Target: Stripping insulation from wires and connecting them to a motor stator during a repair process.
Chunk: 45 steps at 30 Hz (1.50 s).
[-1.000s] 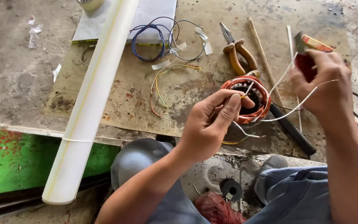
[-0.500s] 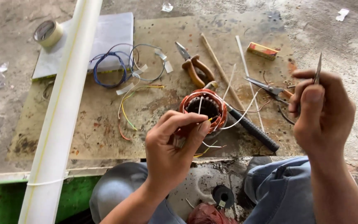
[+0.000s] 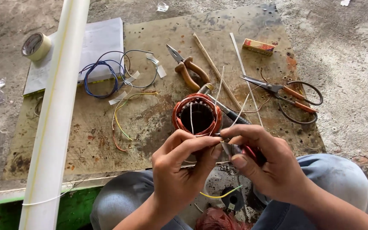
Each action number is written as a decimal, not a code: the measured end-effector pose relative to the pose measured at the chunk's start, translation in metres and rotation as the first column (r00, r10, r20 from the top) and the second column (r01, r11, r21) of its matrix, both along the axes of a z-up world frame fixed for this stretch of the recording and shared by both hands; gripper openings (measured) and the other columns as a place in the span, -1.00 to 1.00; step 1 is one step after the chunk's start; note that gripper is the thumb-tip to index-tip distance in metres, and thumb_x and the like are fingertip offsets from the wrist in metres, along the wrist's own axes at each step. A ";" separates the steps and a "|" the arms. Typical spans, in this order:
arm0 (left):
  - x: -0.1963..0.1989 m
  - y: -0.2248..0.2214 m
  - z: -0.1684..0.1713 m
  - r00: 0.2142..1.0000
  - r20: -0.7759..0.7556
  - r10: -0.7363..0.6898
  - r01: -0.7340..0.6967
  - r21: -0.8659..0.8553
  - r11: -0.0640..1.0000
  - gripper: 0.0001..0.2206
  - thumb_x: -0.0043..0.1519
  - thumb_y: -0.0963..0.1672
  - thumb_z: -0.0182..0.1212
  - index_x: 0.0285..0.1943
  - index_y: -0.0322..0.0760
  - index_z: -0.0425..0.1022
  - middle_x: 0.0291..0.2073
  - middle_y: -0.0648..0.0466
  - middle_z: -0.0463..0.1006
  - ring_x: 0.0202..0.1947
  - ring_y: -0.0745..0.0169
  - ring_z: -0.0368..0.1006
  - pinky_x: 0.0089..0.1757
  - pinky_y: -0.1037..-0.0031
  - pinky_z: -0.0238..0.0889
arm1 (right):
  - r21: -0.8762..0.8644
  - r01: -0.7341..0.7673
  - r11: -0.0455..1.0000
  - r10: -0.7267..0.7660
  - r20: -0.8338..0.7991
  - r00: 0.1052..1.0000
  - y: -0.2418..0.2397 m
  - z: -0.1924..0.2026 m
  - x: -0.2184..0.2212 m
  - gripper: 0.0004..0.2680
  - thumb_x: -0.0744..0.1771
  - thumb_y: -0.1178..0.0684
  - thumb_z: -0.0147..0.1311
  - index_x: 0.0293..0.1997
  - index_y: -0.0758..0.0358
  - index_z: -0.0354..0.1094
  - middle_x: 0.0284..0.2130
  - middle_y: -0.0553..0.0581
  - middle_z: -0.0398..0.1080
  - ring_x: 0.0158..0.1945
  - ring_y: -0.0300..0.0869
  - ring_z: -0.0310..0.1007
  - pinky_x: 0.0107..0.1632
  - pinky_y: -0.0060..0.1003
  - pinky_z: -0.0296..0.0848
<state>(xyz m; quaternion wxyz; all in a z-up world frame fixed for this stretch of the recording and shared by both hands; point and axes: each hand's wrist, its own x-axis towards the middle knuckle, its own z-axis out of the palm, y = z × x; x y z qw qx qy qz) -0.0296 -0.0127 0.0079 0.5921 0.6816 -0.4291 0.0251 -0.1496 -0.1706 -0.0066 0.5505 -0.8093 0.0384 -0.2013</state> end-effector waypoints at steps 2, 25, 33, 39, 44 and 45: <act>0.001 0.000 -0.002 1.000 0.001 -0.003 0.003 0.004 1.000 -0.88 0.20 -0.18 0.40 -0.11 -0.17 0.63 -0.35 0.11 0.57 -0.42 0.42 0.50 -0.33 0.64 0.43 | -0.040 0.017 0.999 -0.018 -0.014 1.000 -0.001 0.000 0.001 -0.72 0.36 -0.05 0.02 0.16 0.19 0.31 -0.37 -0.05 0.53 -0.61 -0.42 0.24 -0.51 -0.52 0.27; 0.008 0.007 -0.003 0.992 0.125 -0.014 0.014 -0.001 1.000 -0.85 0.21 -0.23 0.41 -0.09 -0.22 0.59 -0.26 0.05 0.61 -0.30 0.35 0.57 -0.16 0.56 0.55 | 0.092 -0.035 0.995 0.047 -0.129 0.991 -0.003 -0.012 -0.001 -0.74 0.36 -0.01 0.03 0.15 0.22 0.30 -0.40 -0.01 0.44 -0.53 -0.38 0.21 -0.46 -0.48 0.25; 0.005 0.008 -0.001 0.995 0.100 0.000 0.001 -0.010 1.000 -0.87 0.19 -0.23 0.43 -0.14 -0.23 0.59 -0.32 0.07 0.56 -0.37 0.38 0.53 -0.25 0.60 0.49 | 0.188 -0.052 0.981 0.067 -0.076 0.995 0.005 -0.014 0.001 -0.72 0.39 -0.08 -0.04 0.14 0.26 0.24 -0.36 0.06 0.44 -0.28 -0.27 0.47 -0.21 -0.40 0.49; 0.005 0.006 -0.002 0.994 0.107 0.034 -0.033 -0.006 0.999 -0.85 0.16 -0.25 0.45 -0.18 -0.22 0.58 -0.31 0.07 0.60 -0.31 0.34 0.57 -0.23 0.60 0.49 | 0.247 -0.043 0.968 0.060 -0.063 0.996 0.010 -0.009 0.003 -0.73 0.40 -0.04 -0.06 0.15 0.30 0.26 -0.38 0.08 0.44 -0.29 -0.26 0.46 -0.22 -0.41 0.47; 0.003 0.003 0.000 0.988 0.143 0.061 -0.061 -0.008 0.998 -0.85 0.15 -0.24 0.45 -0.19 -0.20 0.59 -0.35 0.08 0.58 -0.41 0.39 0.55 -0.30 0.63 0.47 | 0.148 -0.019 0.989 0.029 -0.069 0.997 0.007 -0.002 0.005 -0.76 0.39 -0.06 -0.02 0.10 0.21 0.31 -0.37 0.02 0.45 -0.42 -0.35 0.36 -0.39 -0.46 0.37; 0.003 0.002 0.000 0.986 0.150 0.074 -0.074 -0.006 0.997 -0.86 0.14 -0.24 0.45 -0.20 -0.20 0.59 -0.36 0.08 0.57 -0.41 0.40 0.54 -0.31 0.64 0.46 | 0.124 -0.011 0.992 0.021 -0.081 0.996 0.007 -0.001 0.005 -0.78 0.38 -0.05 0.00 0.09 0.18 0.33 -0.38 0.00 0.43 -0.51 -0.39 0.24 -0.44 -0.47 0.28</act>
